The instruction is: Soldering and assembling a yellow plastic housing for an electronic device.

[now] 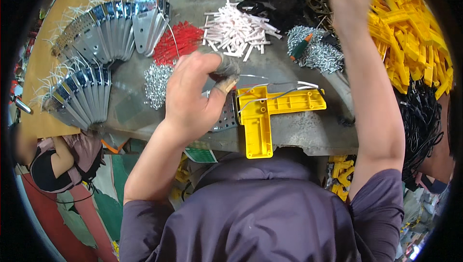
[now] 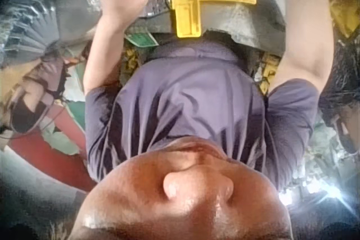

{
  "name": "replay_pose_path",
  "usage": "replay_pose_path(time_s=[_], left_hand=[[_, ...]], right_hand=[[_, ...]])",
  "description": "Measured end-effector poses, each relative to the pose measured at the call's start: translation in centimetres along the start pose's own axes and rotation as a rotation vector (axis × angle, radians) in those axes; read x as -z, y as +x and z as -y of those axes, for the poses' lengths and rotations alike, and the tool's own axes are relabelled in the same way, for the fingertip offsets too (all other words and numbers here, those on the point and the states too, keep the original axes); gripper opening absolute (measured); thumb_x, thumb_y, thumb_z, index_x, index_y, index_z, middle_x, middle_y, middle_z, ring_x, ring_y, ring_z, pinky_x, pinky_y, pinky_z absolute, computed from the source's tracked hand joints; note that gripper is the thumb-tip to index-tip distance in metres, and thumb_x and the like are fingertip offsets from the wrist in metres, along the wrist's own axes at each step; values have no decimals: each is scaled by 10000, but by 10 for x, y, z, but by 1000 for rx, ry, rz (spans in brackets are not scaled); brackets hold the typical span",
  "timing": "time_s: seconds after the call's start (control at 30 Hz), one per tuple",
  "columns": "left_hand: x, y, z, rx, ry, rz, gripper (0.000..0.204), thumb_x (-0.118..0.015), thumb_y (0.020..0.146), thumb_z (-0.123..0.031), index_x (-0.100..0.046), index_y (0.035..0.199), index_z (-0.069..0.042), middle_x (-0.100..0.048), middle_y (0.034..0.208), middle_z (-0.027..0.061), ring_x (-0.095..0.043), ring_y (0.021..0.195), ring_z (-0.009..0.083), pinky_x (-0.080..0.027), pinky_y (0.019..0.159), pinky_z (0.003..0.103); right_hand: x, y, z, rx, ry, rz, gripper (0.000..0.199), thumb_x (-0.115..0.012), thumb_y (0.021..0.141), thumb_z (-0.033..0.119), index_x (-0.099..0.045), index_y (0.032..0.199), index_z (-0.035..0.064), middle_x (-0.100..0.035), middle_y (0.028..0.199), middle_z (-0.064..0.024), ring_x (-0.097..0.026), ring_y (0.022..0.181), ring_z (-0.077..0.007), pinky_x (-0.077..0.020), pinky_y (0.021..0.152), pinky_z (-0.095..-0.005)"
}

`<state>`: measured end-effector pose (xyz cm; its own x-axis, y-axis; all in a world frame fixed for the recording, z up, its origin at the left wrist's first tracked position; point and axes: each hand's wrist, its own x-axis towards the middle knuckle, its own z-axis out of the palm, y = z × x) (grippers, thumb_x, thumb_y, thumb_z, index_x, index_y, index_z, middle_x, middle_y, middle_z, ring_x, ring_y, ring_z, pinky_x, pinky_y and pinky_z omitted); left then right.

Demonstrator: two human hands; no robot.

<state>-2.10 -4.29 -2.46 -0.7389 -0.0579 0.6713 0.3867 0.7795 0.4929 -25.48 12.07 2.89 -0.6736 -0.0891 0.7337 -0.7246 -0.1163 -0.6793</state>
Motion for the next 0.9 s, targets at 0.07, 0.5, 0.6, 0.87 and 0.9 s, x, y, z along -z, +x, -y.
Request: replay_pose_path(time_s=[0.07,0.5,0.6,0.87,0.9], left_hand=[[1,-8,3,-34,1,-38,357,-706,660,36,-535,960,-55,-604,837,84,-551,718,278,-398,682,375],[-13,-16,-1,53,-24,-65,372,-739,671,-20,-528,976,-50,-591,852,51,-552,745,251,-357,860,426],[-14,-16,-1,90,-26,-44,365,-737,680,-26,-534,983,-40,-591,862,54,-556,759,254,-363,871,427],[-14,-17,-2,132,-21,-14,368,-720,672,-7,-539,992,-29,-594,868,68,-556,778,265,-364,871,424],[-14,-17,-2,133,-21,-13,368,-720,672,-7,-539,992,-29,-594,868,68,-556,778,265,-364,871,424]], right_hand=[[38,-23,30,-34,-443,-25,151,-626,891,158,-612,905,9,-495,676,14,-456,656,-70,-348,594,-231],[89,-111,122,-85,-89,158,358,-632,876,414,-536,1006,95,-429,505,25,-373,391,-76,-312,454,-238],[86,-114,119,-81,-49,145,363,-641,872,416,-533,996,93,-431,509,24,-369,389,-75,-314,450,-241],[85,-117,121,-159,-43,101,415,-707,822,434,-528,958,84,-436,535,18,-373,404,-77,-308,441,-222],[85,-117,120,-171,-40,83,429,-717,811,441,-525,950,83,-446,549,15,-375,409,-77,-301,433,-216]])
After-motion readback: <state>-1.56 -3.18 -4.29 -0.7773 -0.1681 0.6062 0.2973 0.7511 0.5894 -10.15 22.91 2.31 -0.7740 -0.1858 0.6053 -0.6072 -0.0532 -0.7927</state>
